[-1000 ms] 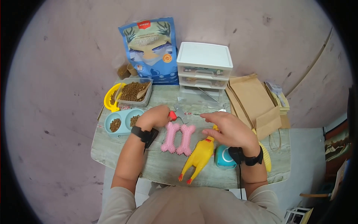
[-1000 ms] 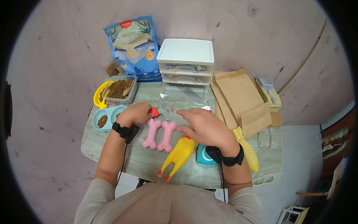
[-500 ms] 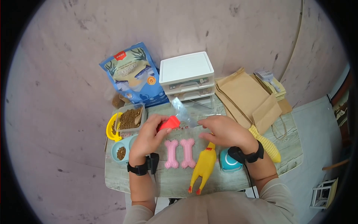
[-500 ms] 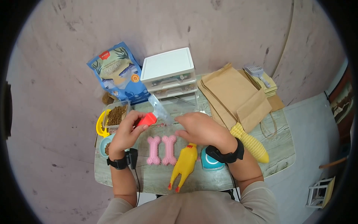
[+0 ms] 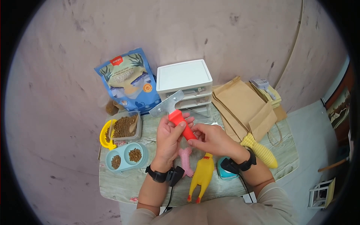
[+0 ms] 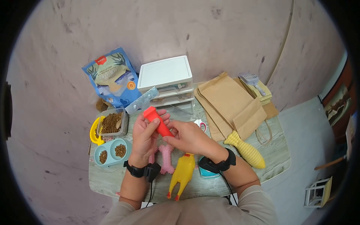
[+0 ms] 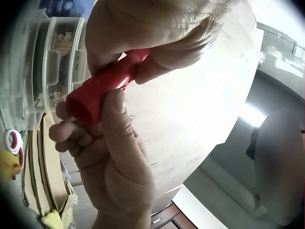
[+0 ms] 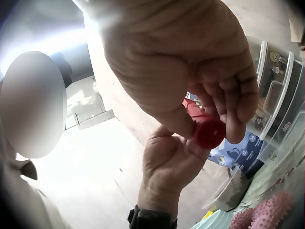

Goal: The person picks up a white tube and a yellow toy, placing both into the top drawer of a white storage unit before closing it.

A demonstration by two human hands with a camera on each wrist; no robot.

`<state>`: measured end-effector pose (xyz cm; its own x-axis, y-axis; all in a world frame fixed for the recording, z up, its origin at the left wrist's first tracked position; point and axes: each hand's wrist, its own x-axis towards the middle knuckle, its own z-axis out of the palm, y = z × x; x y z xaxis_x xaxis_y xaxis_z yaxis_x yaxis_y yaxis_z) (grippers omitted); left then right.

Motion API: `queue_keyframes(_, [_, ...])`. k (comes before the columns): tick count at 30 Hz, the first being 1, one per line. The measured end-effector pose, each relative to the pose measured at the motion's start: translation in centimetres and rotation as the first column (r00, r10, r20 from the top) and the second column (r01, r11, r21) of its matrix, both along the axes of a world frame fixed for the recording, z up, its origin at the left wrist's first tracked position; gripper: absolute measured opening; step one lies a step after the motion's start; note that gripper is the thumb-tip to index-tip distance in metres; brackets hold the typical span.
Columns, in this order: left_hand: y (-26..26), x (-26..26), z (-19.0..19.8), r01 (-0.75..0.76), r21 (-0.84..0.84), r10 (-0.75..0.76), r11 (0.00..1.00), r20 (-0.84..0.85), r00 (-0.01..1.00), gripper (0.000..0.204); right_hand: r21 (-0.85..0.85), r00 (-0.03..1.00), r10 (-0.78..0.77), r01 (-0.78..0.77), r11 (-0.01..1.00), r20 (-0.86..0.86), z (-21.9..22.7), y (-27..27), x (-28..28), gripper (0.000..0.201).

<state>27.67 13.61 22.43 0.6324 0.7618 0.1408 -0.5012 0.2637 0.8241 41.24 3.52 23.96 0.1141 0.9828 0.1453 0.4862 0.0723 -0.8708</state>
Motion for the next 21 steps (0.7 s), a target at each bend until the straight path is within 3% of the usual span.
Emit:
queue_keyframes(2, [0.3,-0.3,0.4,0.010,0.023,-0.010,1.000,-0.007,1.000,0.038,-0.027,0.999,0.024,-0.026,0.999,-0.047,-0.2,0.1,0.1,0.032])
queue_keyframes(4, [0.8,-0.8,1.1,0.089,-0.071,-0.089,0.993,0.006,0.996,0.042,-0.048,0.995,0.043,-0.047,0.998,-0.095,-0.6,0.3,0.4,0.031])
queue_keyframes(6, [1.2,-1.0,1.1,0.100,-0.047,-0.101,0.994,-0.011,0.995,0.043,0.017,0.855,0.196,-0.215,0.977,-0.480,-1.3,0.5,0.7,0.031])
queue_keyframes(9, [1.9,-1.3,0.4,0.088,0.016,-0.086,0.996,-0.083,0.993,0.044,-0.121,0.796,0.196,-0.319,0.940,-0.572,-0.2,0.1,1.1,0.033])
queue_keyframes(12, [1.8,-1.3,0.0,0.019,0.064,-0.009,0.998,-0.146,0.989,0.044,-0.150,0.746,0.166,-0.336,0.930,-0.645,0.1,0.3,0.8,0.034])
queue_keyframes(16, [1.1,-0.9,0.7,-0.100,0.096,0.115,0.990,-0.157,0.981,0.042,-0.126,0.765,0.215,-0.360,0.924,-0.608,-0.3,0.5,0.6,0.035])
queue_keyframes(21, [1.1,-0.5,0.1,-0.147,0.141,0.164,0.979,-0.125,0.978,0.043,-0.148,0.761,0.195,-0.356,0.923,-0.618,-0.4,0.6,0.8,0.035])
